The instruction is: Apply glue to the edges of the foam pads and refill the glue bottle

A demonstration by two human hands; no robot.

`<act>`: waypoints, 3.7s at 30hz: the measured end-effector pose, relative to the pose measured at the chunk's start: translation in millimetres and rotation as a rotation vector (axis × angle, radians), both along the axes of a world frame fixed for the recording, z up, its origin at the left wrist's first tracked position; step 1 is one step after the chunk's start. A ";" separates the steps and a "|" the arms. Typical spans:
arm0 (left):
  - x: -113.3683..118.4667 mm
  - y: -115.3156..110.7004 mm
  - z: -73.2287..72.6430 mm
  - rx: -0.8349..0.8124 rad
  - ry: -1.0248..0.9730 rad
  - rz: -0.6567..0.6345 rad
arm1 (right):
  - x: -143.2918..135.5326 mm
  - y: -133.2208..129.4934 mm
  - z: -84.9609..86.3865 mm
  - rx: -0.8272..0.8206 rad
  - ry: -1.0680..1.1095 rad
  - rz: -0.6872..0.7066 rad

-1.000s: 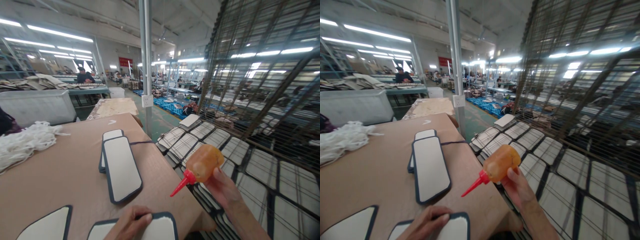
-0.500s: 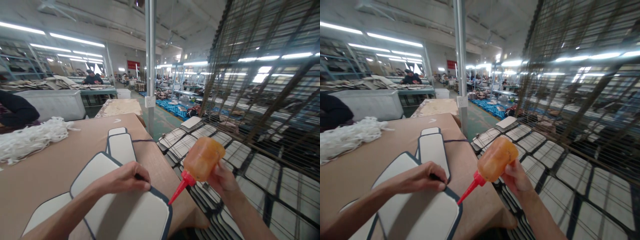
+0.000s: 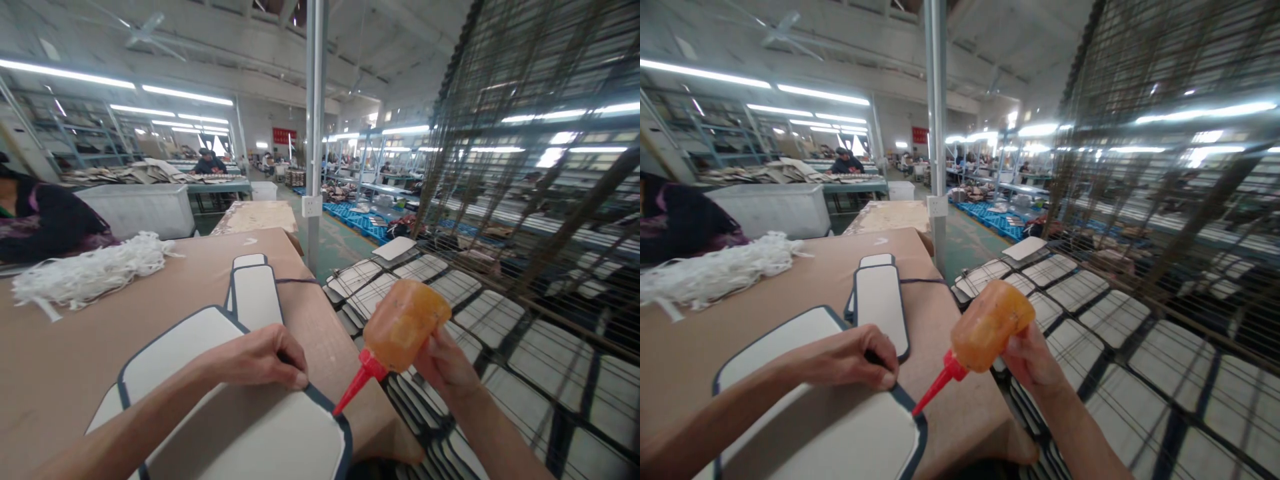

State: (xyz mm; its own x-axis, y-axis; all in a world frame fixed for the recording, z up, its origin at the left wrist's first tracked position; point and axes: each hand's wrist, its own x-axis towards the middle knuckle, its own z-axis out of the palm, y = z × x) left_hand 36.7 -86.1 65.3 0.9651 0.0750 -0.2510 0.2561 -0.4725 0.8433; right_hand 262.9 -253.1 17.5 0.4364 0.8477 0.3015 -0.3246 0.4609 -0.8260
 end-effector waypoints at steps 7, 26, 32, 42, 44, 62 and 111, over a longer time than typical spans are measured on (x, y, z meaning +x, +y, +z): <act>-7.8 -3.2 -1.4 -0.029 -0.023 0.050 | -4.6 1.1 -0.8 0.031 -0.018 0.005; -30.2 14.7 -16.2 0.030 -0.063 0.144 | -6.0 -1.8 -14.6 0.053 -0.041 -0.042; -36.2 19.9 -23.9 0.014 -0.081 0.245 | -11.1 -7.5 -22.5 0.069 0.026 -0.135; -42.9 26.7 -38.9 0.008 -0.125 0.389 | -15.8 -11.3 -34.3 0.048 -0.009 -0.192; -42.8 27.7 -40.6 -0.028 -0.137 0.406 | -18.3 -12.5 -33.1 0.039 -0.010 -0.187; -39.5 37.1 -39.2 -0.199 -0.085 0.569 | -26.0 -16.9 -36.6 -0.017 -0.006 -0.108; -25.5 58.8 -95.1 -0.577 -0.257 0.978 | -44.2 7.2 -38.6 0.142 0.123 -0.513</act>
